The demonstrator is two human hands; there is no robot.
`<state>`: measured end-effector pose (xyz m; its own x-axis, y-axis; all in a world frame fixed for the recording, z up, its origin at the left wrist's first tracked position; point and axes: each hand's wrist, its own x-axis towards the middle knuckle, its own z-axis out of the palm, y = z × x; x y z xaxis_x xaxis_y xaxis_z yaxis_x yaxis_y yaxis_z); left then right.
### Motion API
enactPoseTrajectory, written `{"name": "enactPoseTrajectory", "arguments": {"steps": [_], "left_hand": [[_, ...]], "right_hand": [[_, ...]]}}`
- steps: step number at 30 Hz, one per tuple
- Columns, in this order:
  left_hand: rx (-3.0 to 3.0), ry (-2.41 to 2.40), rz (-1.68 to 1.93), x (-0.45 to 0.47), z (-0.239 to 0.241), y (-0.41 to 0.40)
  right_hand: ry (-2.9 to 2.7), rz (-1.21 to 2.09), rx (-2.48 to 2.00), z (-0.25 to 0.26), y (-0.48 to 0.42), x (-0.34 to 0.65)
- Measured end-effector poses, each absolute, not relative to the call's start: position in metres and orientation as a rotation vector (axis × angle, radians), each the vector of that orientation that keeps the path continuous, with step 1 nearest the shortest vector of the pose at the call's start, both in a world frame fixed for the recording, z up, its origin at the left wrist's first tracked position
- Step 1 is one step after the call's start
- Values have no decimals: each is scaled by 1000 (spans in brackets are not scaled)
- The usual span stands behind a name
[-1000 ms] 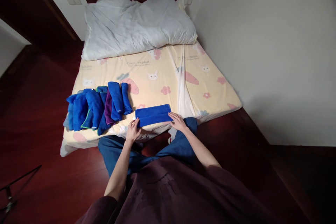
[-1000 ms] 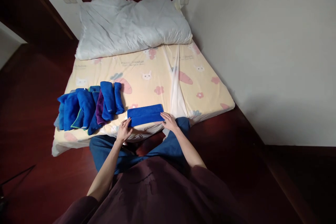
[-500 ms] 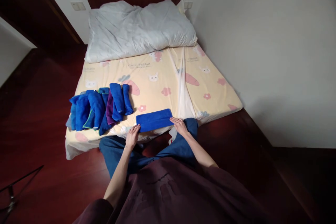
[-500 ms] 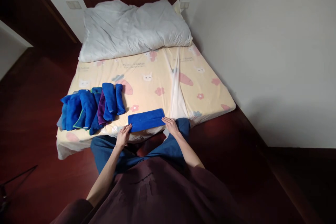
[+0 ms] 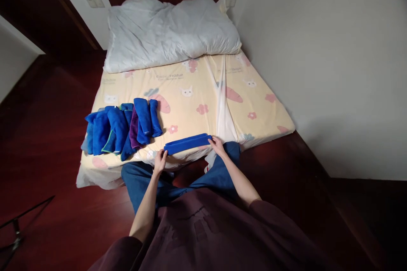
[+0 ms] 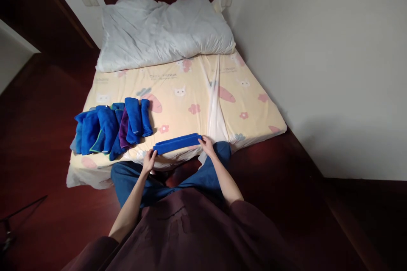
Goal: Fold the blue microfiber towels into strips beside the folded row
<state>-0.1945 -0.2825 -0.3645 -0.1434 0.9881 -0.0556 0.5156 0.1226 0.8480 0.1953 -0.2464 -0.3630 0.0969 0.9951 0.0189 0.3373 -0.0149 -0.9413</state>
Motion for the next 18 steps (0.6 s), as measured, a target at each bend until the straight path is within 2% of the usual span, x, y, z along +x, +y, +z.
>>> {"name": "enactPoseTrajectory", "arguments": {"steps": [18], "left_hand": [[1484, 1862, 899, -193, -355, -273]], "right_hand": [[-1374, 897, -1569, -371, -234, 189]]}}
